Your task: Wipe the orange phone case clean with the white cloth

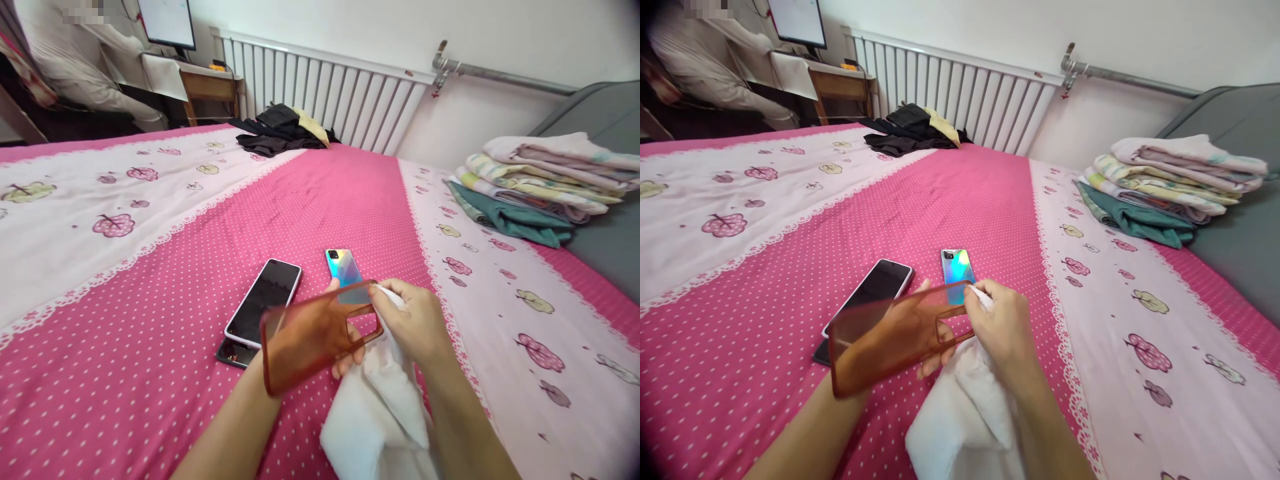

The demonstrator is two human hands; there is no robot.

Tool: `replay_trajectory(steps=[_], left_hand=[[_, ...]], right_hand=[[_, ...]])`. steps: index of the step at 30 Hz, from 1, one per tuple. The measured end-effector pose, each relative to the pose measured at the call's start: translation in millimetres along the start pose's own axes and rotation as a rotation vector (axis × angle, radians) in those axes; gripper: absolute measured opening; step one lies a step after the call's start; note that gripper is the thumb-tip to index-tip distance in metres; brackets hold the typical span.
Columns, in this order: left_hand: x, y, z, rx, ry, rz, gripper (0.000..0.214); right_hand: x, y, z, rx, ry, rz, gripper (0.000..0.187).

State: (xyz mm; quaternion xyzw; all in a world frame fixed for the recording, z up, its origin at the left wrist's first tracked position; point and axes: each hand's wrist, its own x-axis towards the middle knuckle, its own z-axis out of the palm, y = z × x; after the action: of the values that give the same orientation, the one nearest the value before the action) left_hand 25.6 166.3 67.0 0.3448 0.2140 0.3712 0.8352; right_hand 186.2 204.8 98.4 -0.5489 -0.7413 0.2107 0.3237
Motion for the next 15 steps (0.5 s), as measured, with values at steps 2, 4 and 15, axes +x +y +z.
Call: replay_trajectory(steps=[2, 4, 15], left_hand=[[2, 0, -1.9, 0.08, 0.093, 0.077, 0.068], [4, 0, -1.5, 0.172, 0.27, 0.238, 0.05], [1, -5, 6.3, 0.371, 0.291, 0.706, 0.055]], right_hand=[[3, 7, 0, 0.044, 0.021, 0.044, 0.028], [7, 15, 3, 0.172, -0.019, 0.111, 0.03], [0, 6, 36, 0.777, -0.324, 0.343, 0.025]])
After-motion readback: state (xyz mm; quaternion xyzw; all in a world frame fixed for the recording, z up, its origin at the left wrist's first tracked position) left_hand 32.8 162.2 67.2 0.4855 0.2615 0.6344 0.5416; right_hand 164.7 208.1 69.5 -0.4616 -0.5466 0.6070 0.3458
